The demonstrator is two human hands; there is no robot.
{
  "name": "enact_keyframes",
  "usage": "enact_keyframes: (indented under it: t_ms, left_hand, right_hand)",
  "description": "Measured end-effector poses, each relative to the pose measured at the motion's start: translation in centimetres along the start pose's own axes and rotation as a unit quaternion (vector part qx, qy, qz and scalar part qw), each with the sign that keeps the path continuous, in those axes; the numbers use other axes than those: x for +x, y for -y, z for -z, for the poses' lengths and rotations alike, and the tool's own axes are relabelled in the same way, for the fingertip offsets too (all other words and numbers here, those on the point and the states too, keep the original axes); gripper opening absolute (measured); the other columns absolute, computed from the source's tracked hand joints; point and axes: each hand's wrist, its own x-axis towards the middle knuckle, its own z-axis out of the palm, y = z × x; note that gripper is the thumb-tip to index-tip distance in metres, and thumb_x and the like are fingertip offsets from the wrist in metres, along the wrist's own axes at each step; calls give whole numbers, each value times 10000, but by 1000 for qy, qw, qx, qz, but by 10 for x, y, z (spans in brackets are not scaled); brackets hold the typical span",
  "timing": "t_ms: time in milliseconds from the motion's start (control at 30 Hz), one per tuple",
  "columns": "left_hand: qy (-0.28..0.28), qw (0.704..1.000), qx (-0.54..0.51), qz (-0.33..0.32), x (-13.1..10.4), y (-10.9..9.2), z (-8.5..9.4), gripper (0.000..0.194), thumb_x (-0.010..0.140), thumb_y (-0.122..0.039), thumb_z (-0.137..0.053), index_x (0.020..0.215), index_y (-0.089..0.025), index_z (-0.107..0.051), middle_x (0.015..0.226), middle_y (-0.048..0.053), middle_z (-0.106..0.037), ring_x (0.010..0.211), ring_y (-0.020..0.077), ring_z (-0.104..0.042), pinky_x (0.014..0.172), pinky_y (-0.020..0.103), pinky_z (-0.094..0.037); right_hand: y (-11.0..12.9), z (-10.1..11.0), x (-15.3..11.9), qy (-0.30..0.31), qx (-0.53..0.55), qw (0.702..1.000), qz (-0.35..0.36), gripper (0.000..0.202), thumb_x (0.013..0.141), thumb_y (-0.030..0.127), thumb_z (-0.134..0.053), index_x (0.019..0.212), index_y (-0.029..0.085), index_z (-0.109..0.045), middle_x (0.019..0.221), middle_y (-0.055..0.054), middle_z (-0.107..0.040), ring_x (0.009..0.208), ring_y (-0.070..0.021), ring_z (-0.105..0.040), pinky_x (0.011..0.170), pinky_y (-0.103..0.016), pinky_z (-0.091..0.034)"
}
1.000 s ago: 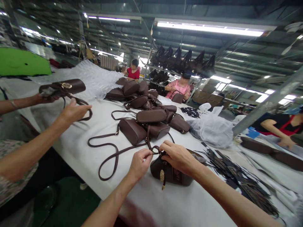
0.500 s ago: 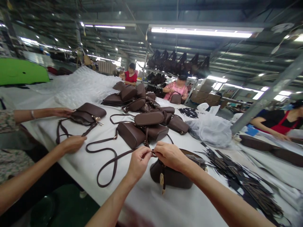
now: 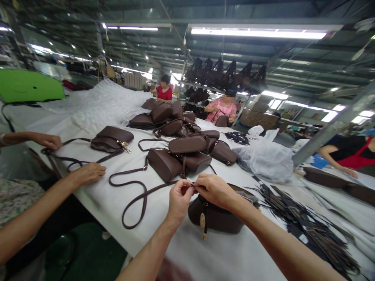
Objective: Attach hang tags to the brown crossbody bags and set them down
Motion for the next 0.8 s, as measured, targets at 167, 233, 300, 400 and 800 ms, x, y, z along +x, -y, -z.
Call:
enact_keyframes:
  t_ms: [167,233,300,400,800]
  left_hand:
    - [10,1000,6,1,2,0,2,109,685,-224,-667,710,-172,-575,643,-31,-593,606,111,-580,621,240,-516]
    - [12,1000,3,19,1,0,5,111,676,-214,-661,701,-175,-560,657,-27,-596,606,117,-584,608,245,-511]
    - [18,1000,5,17,0,-2,7,109,667,-197,-655,679,-176,-548,719,-8,-617,651,130,-597,624,252,-507]
    - [45,999,1,-4,-2,-7,9,117,664,-175,-647,641,-179,-532,764,11,-644,750,148,-607,730,272,-498]
    - [82,972,-178,129,3,-5,8,217,658,-177,-675,675,-179,-458,874,28,-734,595,74,-572,644,219,-444]
  right_hand:
    - [-1,-3,0,-20,-3,1000,-10,219,836,94,-547,683,162,-687,674,-9,-598,641,-116,-537,604,-221,-349]
    - [-1,-4,1,-31,4,999,-15,198,814,88,-550,683,161,-679,668,-8,-599,645,-119,-540,608,-219,-350]
    - [-3,-5,1,-46,4,999,-26,172,801,86,-550,697,157,-668,670,-9,-599,647,-123,-539,612,-221,-351]
    - [-6,-6,3,-59,0,998,-32,171,802,68,-528,726,155,-654,682,-12,-602,646,-127,-533,616,-225,-358]
    - [-19,14,-62,-38,-131,983,122,480,840,76,-508,1308,186,-501,1459,-151,-436,1333,-292,-406,1047,-480,-377]
